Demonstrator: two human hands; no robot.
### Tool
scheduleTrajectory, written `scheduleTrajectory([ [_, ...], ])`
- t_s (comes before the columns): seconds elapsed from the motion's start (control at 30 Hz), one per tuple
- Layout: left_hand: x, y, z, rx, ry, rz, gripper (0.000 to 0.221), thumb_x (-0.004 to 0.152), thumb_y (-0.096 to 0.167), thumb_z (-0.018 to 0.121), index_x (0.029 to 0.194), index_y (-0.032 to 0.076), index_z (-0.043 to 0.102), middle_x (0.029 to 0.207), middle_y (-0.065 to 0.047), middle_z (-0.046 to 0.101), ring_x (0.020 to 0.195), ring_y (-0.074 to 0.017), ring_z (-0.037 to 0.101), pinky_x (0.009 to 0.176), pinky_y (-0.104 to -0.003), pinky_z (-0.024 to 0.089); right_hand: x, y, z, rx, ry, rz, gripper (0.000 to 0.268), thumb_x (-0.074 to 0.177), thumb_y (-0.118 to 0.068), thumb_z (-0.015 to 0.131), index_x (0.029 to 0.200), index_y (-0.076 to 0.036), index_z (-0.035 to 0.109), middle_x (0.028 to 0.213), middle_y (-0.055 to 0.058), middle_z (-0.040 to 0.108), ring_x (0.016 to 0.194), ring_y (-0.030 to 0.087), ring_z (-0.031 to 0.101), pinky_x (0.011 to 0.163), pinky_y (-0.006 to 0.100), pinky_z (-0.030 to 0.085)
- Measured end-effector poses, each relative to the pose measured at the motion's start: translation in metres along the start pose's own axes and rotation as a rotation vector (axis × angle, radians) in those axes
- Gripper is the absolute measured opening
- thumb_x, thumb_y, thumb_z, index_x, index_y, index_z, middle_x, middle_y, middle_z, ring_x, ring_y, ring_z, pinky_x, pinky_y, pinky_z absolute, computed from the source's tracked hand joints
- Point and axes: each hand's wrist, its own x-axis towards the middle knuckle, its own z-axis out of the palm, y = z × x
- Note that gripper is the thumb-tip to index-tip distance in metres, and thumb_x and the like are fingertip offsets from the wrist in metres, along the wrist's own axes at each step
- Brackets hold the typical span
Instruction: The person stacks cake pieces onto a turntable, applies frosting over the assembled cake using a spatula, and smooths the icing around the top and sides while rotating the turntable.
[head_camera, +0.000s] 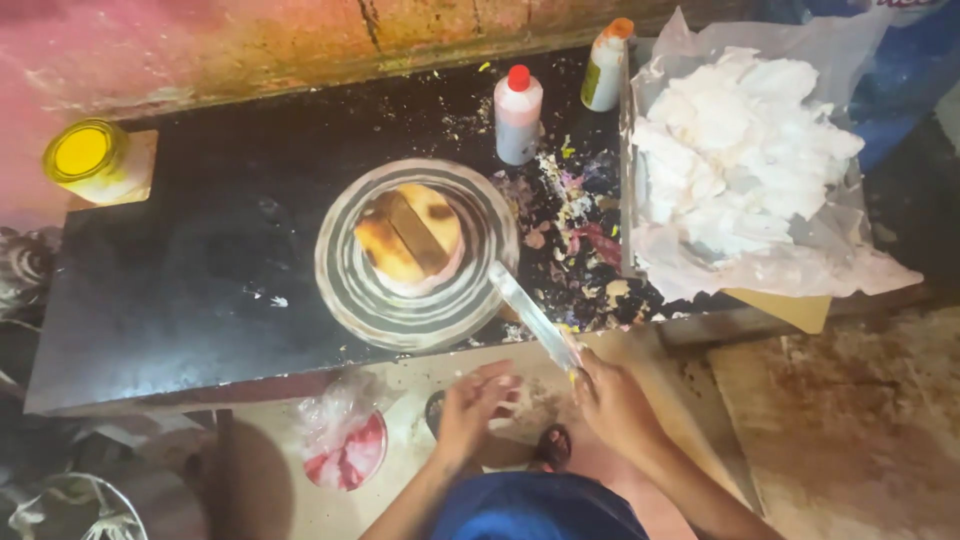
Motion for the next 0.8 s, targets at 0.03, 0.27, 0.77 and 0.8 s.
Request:
scheduleTrajectory([
  [0.03,0.005,-0.002,0.015,-0.023,-0.026,-0.021,0.028,0.093,0.020,0.065,0.118,0.007,0.071,0.099,-0.004,0.078,0.083,-0.0128,0.070,0.069,-0.029,0.058,-0.005,0.001,-0.001,0.068,0.004,0.024,0.039,0.091,-0.007,0.055,0.130,-0.005,0.060,0.070,0.018,0.070,0.064,0.031,0.072,0.061,0.041,0.055],
  [0.27,0.056,-0.023,0.080,0.010,-0.038,0.153,0.021,0.095,0.012,0.072,0.077,0.001,0.073,0.066,-0.003,0.065,0.058,-0.0105,0.057,0.054,-0.029,0.045,-0.039,0.037,-0.019,0.145,0.074,0.040,0.045,0.091,-0.007,0.061,0.136,-0.005,0.057,0.064,0.010,0.066,0.054,0.017,0.065,0.055,0.032,0.052],
  [0.77,0.116,-0.108,0.020,-0.376,-0.045,-0.293,0.029,0.085,0.034,0.070,0.106,0.014,0.067,0.105,-0.008,0.072,0.083,-0.0210,0.067,0.068,-0.036,0.056,-0.107,0.120,-0.027,0.206,0.309,-0.050,0.022,0.091,-0.001,0.054,0.111,-0.003,0.061,0.083,0.011,0.061,0.072,0.024,0.062,0.067,0.033,0.053],
  [0.8,0.121,-0.106,0.016,-0.417,-0.019,-0.273,0.029,0.085,0.033,0.070,0.106,0.014,0.066,0.109,-0.009,0.072,0.086,-0.0227,0.068,0.071,-0.038,0.057,-0.099,0.118,-0.024,0.144,0.346,-0.163,0.016,0.089,0.001,0.055,0.103,-0.002,0.060,0.089,0.013,0.058,0.079,0.027,0.062,0.072,0.034,0.053],
])
